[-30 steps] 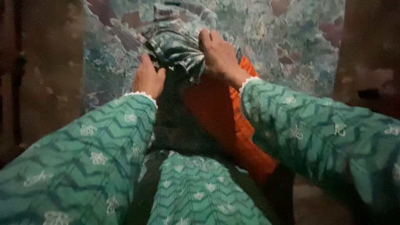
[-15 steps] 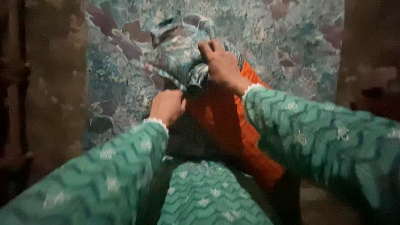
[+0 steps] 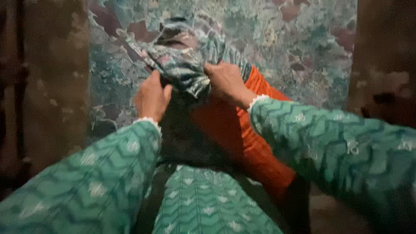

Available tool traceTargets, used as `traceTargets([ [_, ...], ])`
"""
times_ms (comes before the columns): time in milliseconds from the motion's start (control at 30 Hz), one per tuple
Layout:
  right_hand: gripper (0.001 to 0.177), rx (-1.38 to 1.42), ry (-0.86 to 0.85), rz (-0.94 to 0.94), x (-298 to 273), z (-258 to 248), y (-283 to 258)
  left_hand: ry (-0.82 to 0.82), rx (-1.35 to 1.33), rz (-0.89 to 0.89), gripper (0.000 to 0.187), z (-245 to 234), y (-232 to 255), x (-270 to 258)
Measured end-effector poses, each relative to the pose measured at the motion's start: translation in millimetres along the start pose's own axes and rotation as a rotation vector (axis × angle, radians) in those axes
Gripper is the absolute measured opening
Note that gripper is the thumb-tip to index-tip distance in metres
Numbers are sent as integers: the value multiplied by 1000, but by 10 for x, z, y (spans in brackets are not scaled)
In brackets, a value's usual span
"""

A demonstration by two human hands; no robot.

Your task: The person removes a patterned pillowcase from an orange pillow and places it on a nearby chair. They then take a blue floral pillowcase and put it onto the orange pillow, smoothing the fabric and adjusting the corners to fit.

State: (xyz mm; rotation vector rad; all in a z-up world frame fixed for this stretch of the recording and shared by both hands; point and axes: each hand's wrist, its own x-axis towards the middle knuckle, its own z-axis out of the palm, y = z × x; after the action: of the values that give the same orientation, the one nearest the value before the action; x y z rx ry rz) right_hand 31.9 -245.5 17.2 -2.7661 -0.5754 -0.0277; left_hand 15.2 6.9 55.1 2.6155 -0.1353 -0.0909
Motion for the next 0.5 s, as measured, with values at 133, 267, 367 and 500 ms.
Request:
traceTargets([
  [133, 25, -19, -15, 48, -77, -14, 46, -16, -43, 0, 38, 52, 98, 17],
  [267, 22, 54, 27, -6, -241, -66, 45, -165, -60, 2, 31, 120, 108, -326],
  [367, 27, 40, 33, 3, -220, -53, 33, -251, -131, 47, 34, 249, 118, -627],
  [500, 49, -34, 38, 68, -128, 69, 24, -313, -85, 68, 34, 420, 83, -509],
])
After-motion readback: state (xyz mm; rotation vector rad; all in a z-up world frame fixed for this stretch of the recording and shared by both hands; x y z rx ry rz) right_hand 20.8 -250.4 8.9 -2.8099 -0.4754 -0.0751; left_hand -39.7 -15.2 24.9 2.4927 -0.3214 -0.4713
